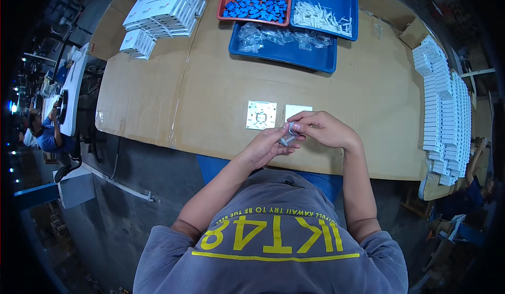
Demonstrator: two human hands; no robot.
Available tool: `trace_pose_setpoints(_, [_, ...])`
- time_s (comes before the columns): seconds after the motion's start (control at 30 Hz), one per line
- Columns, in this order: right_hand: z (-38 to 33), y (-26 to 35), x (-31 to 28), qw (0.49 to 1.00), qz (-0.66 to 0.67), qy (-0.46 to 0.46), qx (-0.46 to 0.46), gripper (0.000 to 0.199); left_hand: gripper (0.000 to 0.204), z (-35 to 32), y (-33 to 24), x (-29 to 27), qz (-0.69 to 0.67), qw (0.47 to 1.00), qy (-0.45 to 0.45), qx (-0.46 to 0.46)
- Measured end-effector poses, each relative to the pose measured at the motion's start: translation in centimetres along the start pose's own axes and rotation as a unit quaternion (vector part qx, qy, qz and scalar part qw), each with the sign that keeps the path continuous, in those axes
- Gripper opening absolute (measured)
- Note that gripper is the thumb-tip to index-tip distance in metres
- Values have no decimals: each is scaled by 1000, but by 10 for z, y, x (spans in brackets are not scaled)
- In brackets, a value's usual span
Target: The person assembles electronic components by hand, placing blue plastic connectors, white plastic pins, and instruction sheets into plastic baggies, then packaging the baggies into small cardboard boxes.
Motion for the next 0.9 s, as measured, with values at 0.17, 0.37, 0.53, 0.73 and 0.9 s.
trace_pose_setpoints(0.17, [3, -1, 13, 994, 84, 16, 64, 37, 45, 0, 2, 1, -5, 1000, 5, 17])
trace_pose_setpoints(0.37, [5, -4, 12, 992, 114, 30, 51, 39, 44, -1, -5, 1, -19, 1000, 5, 18])
trace_pose_setpoints(0.53, [14, -5, 17, 995, 75, 41, 50, 40, 44, 1, -1, -6, -6, 1000, -7, 24])
trace_pose_setpoints(0.73, [10, -8, 10, 996, 69, 30, 58, 44, 40, 1, -8, 1, -26, 999, -9, 27])
trace_pose_setpoints(0.9, [15, -13, 25, 994, 31, 72, 69, 47, 39, 3, 8, -12, -5, 1000, 9, 22])
Point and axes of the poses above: each hand's wrist, its own z-axis towards the middle knuckle, its own x-axis out of the palm, y = z × x, the point moved 8 cm from there along z, towards the middle knuckle, and after that the axes turned 15 degrees about z, right-handed, at the moved point
